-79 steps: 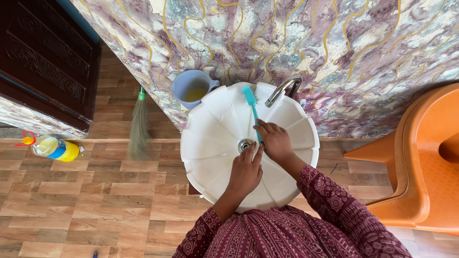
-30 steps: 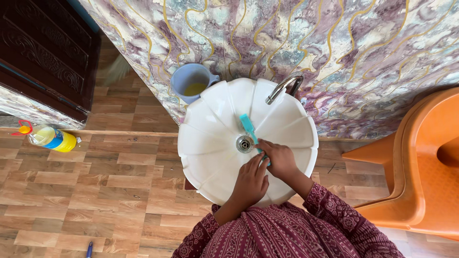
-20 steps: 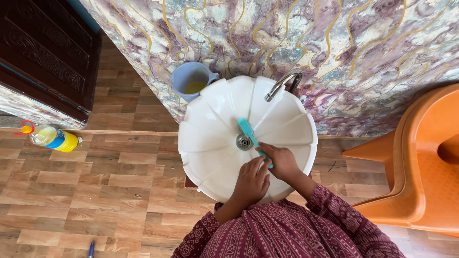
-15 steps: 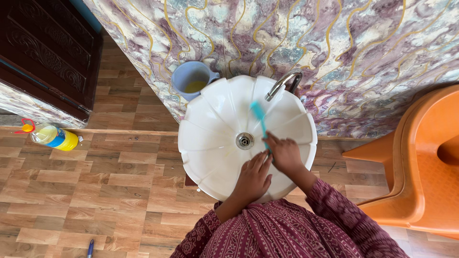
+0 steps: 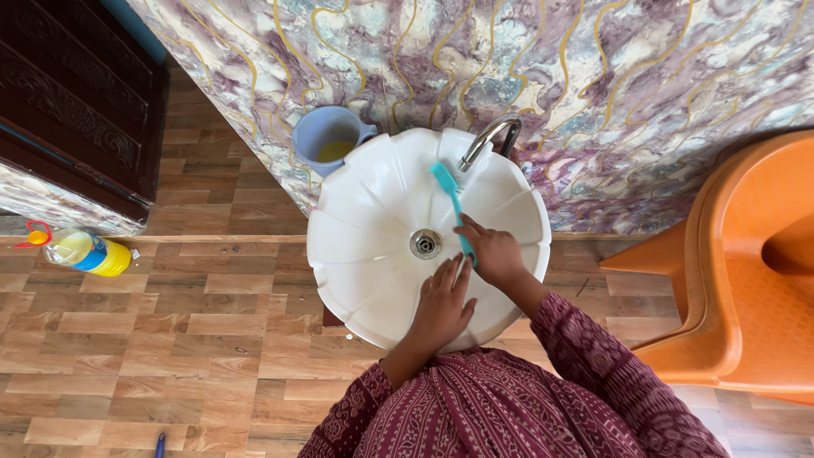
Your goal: The person scrubs the inside of a white pedestal sink with a teal brush. They then pour a yellow liquid from a blue cup into the sink and continue scrubbing the basin.
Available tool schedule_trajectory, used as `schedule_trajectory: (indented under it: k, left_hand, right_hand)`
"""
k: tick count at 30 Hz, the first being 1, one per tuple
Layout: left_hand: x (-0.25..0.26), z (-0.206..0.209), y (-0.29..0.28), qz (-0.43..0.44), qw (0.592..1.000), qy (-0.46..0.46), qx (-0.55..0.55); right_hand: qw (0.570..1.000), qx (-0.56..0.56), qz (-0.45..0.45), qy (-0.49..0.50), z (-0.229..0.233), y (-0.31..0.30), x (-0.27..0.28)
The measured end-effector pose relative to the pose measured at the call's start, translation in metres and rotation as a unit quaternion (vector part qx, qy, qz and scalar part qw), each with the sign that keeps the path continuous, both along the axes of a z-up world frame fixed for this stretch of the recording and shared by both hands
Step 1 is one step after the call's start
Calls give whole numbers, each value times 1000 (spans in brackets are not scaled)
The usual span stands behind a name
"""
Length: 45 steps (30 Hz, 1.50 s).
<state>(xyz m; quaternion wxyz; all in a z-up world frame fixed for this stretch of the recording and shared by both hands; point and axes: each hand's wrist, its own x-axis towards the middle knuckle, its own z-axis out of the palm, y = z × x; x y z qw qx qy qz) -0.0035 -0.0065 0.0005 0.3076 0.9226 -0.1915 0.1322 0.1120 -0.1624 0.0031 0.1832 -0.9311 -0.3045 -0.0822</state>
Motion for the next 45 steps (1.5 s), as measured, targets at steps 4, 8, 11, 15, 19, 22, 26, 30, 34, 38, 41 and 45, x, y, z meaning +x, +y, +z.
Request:
schedule_trajectory:
  k: [4,8,11,15,19,22,26,30,34,38,41,45]
  left_hand:
    - [-6,-7,0,18,999,12,32]
    - [-14,-11,-1,14,1000,23,15]
    - [0,-11,-3,31,999,7,17]
    - [5,-18,-4,42,999,14,3]
    - [-16,-34,1,14,1000,7,5]
    - [-19,-37,-3,-15,1000,1,8]
    - [-6,-24,-10,-18,999,-19,25]
    - [-9,-22,-14,-14,999,30,5]
    - [-17,-27,-15,-21,998,52,24]
    - [-7,-20,-23,-11,1000,14,14]
    - [-7,-17,-24,10,1000,-25,9]
    - [-21,-22,-22,-5,996,-85,-12]
  right_hand:
    - [997,39,42,54,-9,-1,-12]
    - [993,-36,32,104,5,-6,-27]
    - [996,-82,6,46,11,6,-5]
    - [996,-72,-1,62,1,14,-3]
    - [993,-3,61,106,-10,-5,-39]
    - [993,-79,36,80,-12,-17,-47]
    - [1000,-29,-6,-10,-14,-25,-17]
    - [999,10,45,7,-16,-25,-23]
    - [996,-45,16,72,-4,-29,-44]
    - [999,-28,-19,30,6,-27,-18]
    - [999,33,24,18,2,-24,-21]
    - [977,58,53,197,-3,-26,-52]
